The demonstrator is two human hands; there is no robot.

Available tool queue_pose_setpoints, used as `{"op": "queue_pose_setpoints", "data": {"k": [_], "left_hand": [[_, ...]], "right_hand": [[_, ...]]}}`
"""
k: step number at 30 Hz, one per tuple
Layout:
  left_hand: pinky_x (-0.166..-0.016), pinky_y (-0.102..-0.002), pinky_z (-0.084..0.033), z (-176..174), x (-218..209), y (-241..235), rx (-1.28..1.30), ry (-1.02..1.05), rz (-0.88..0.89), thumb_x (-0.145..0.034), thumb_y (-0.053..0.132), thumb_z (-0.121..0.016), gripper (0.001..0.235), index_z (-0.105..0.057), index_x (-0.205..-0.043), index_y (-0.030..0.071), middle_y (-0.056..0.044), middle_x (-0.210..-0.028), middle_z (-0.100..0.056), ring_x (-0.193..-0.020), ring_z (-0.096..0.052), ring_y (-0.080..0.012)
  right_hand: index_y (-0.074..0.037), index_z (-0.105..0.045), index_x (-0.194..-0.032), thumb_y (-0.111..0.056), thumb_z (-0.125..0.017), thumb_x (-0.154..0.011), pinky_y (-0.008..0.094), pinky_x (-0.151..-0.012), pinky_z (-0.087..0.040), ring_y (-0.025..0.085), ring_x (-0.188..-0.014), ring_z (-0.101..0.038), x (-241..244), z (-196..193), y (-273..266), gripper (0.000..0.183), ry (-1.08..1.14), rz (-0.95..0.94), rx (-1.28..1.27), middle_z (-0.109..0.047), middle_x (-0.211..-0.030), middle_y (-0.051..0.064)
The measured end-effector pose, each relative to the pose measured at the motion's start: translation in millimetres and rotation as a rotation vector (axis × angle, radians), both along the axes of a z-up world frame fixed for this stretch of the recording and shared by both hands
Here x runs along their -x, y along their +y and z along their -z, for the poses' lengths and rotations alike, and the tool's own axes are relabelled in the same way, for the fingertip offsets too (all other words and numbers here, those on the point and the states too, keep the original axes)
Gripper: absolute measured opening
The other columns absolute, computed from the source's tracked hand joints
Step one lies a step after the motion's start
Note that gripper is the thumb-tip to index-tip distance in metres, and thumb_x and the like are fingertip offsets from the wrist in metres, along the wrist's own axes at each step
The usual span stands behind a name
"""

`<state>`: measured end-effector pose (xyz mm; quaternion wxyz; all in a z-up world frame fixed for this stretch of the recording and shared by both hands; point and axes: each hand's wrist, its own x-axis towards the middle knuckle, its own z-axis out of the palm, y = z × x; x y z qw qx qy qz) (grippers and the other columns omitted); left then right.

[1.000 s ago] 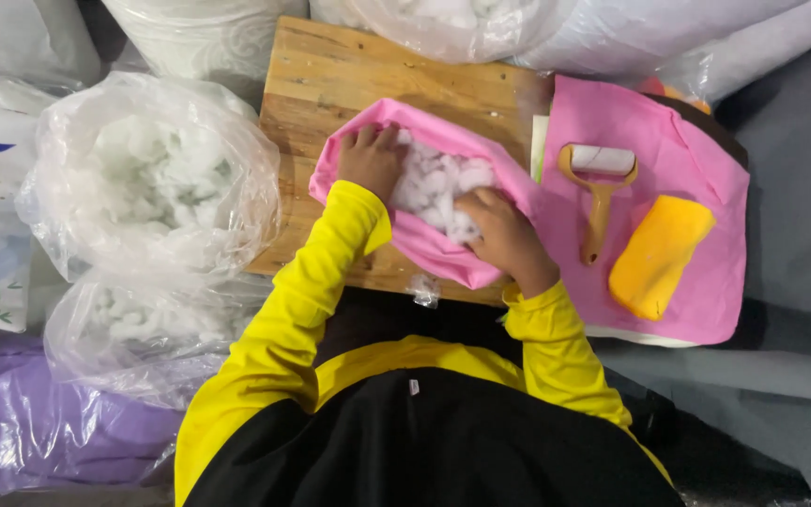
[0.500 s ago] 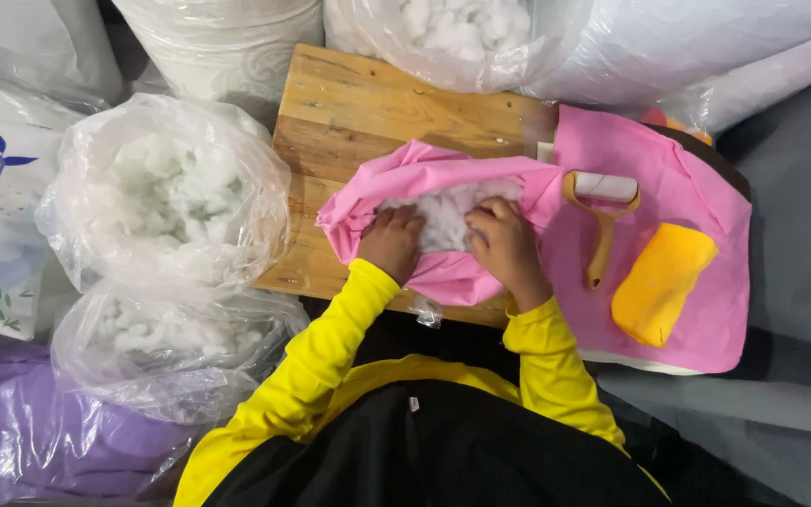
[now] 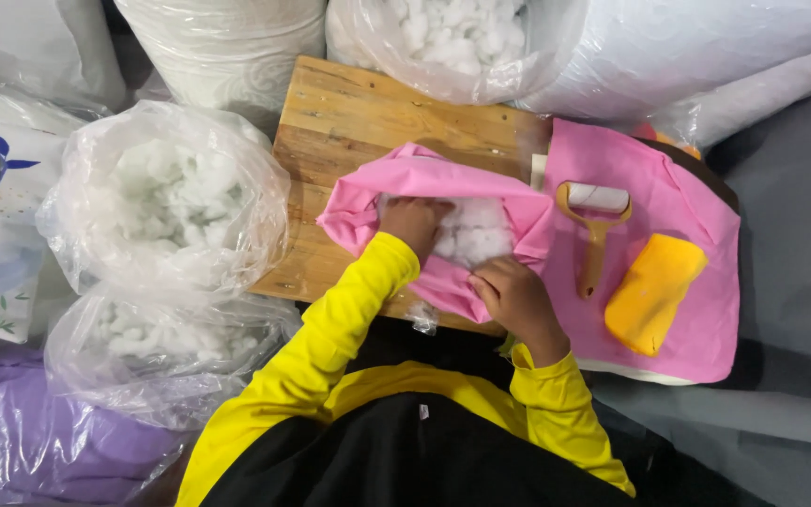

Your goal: The person stuffs a pink pillow with white cotton batting, repeatedly taking handfuls from a nearby bag and pressing the material into the pillow's opening. They smooth the surface and adjust the fabric to distribute the filling evenly.

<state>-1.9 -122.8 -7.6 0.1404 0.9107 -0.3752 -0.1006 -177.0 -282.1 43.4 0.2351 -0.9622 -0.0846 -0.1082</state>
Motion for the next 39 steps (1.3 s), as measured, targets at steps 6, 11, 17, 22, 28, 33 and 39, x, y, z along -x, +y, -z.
{"op": "queue_pose_setpoints", "data": {"k": [6, 11, 17, 22, 28, 33, 39], "left_hand": [[-0.095, -0.045, -0.053, -62.9, 19.7, 44.8, 0.281, -0.347, -0.019, -0.076, 0.036, -0.087, 0.067, -0.061, -0.135, 0.022, -0.006, -0.134, -0.059, -0.13, -0.05, -0.035], [-0.115, -0.06, -0.032, -4.3, -14.9, 44.6, -0.206, -0.085, -0.105, -0.07, 0.049, -0.086, 0.108, -0.03, -0.16, 0.032, -0.004, -0.168, -0.023, -0.151, -0.023, -0.0386], [-0.117, -0.072, -0.02, -39.3, 16.9, 50.1, -0.197, -0.021, -0.111, -0.069, 0.046, -0.087, 0.117, -0.021, -0.165, 0.029, -0.012, -0.172, -0.011, -0.156, -0.008, -0.0465], [-0.119, -0.072, -0.014, -54.9, 49.0, 30.4, -0.001, -0.142, 0.1, -0.068, 0.033, -0.089, 0.112, -0.029, -0.163, 0.024, -0.014, -0.17, -0.02, -0.157, -0.006, -0.0445], [-0.117, -0.067, -0.016, 3.8, 0.8, 19.4, -0.334, 0.057, -0.1, -0.072, 0.05, -0.083, 0.099, -0.033, -0.158, 0.04, -0.008, -0.172, -0.01, -0.157, -0.003, -0.0426], [-0.112, -0.075, -0.013, -36.8, 29.4, 34.8, -0.283, 0.018, -0.194, -0.086, 0.045, -0.064, 0.079, -0.032, -0.159, 0.039, -0.014, -0.167, -0.021, -0.151, -0.013, -0.0543], [-0.115, -0.076, -0.014, -30.2, 64.5, 38.3, -0.12, -0.033, 0.024, -0.096, 0.034, -0.063, 0.06, -0.048, -0.154, 0.028, -0.014, -0.17, -0.023, -0.155, -0.012, -0.0494]], "right_hand": [[-0.01, -0.062, -0.138, -0.038, -0.079, -0.088, 0.05, -0.106, -0.046, 0.043, -0.125, -0.057, -40.4, -28.9, 5.0, 0.06, -0.251, 0.097, 0.084, -0.055, -0.133, 0.02], [-0.001, -0.052, -0.145, -0.015, -0.086, -0.071, 0.059, -0.11, -0.042, 0.055, -0.13, -0.05, -69.4, 6.9, 27.0, 0.082, 0.141, 0.111, 0.197, -0.051, -0.135, 0.034], [-0.01, -0.063, -0.134, -0.024, -0.082, -0.079, 0.049, -0.106, -0.046, 0.04, -0.124, -0.058, -40.6, -12.0, 10.9, 0.059, -0.042, 0.081, 0.161, -0.059, -0.13, 0.018], [-0.017, -0.073, -0.108, -0.023, -0.072, -0.097, 0.035, -0.097, -0.053, 0.024, -0.111, -0.068, -36.5, 5.8, -1.7, 0.013, -0.184, 0.111, 0.081, -0.066, -0.114, 0.0], [-0.02, -0.07, -0.12, -0.027, -0.089, -0.07, 0.045, -0.095, -0.055, 0.033, -0.111, -0.068, -53.6, 38.6, -41.3, 0.054, 0.144, 0.18, 0.243, -0.068, -0.111, 0.008], [-0.011, -0.073, -0.116, -0.006, -0.081, -0.082, 0.043, -0.094, -0.054, 0.036, -0.11, -0.068, -53.7, -28.9, -19.3, 0.035, -0.171, 0.109, 0.083, -0.066, -0.117, 0.013], [-0.013, -0.071, -0.129, -0.019, -0.083, -0.081, 0.049, -0.094, -0.052, 0.038, -0.116, -0.064, -70.4, 7.0, 4.7, 0.05, -0.24, 0.047, 0.265, -0.065, -0.123, 0.016]]}}
